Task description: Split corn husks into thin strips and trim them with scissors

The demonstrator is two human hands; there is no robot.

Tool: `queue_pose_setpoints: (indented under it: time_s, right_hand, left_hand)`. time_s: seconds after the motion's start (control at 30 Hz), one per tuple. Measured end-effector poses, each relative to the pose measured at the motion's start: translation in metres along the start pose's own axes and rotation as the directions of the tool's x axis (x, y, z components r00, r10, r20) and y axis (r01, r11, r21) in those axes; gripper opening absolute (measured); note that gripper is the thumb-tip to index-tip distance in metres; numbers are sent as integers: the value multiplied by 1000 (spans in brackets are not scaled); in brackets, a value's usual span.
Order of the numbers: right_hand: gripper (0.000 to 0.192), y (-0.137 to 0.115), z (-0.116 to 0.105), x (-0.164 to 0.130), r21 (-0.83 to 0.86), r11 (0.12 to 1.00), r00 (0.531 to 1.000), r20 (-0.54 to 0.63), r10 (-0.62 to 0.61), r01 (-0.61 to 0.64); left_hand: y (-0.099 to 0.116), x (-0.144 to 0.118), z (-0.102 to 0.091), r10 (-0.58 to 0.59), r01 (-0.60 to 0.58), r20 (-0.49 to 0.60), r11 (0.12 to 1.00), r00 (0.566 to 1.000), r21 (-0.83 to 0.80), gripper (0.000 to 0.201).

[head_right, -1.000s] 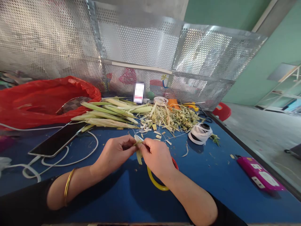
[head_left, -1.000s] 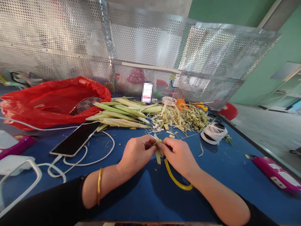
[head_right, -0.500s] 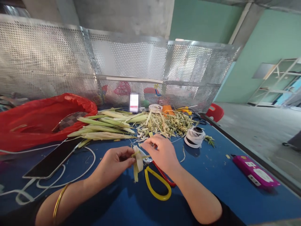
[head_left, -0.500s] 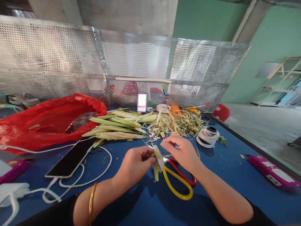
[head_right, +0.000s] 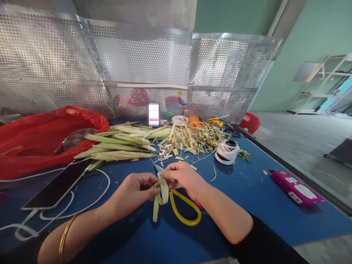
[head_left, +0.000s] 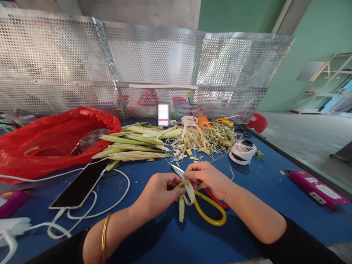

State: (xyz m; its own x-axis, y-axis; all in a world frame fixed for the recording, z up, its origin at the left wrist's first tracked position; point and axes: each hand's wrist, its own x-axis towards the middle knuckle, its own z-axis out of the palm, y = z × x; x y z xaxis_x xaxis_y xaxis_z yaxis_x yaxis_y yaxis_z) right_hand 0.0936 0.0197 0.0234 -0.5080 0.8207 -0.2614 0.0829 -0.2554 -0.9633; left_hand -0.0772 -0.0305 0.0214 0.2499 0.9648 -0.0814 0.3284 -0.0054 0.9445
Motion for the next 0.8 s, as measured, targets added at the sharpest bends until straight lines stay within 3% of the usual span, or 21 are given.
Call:
queue_pose_setpoints:
  time_s: [0.1, 0.27, 0.43, 0.57, 0.8]
  right_hand:
    - [25, 3, 1, 1, 23, 1000, 1000, -17, -20, 20]
    - [24, 8, 3, 4, 10, 997, 995, -66, -77, 78]
    - [25, 8, 2, 5, 48, 995, 991, -108, -81, 87]
    - [23, 7, -2, 7, 133, 990, 995, -91, -29, 41]
    - [18, 6, -3, 10, 305, 952, 988, -147, 42, 5]
  left_hand:
    - [0, -2, 0, -29, 29, 10, 999, 1000, 14, 13]
    - [-2, -4, 1, -17, 6, 135, 997, 991, 83, 12]
    - [-5, 1, 0, -72, 102, 220, 986, 973, -131, 18]
    - [-3, 2, -1, -144, 212, 304, 956, 942, -205, 20]
    - [2, -2, -3, -173, 257, 409, 953, 896, -159, 16]
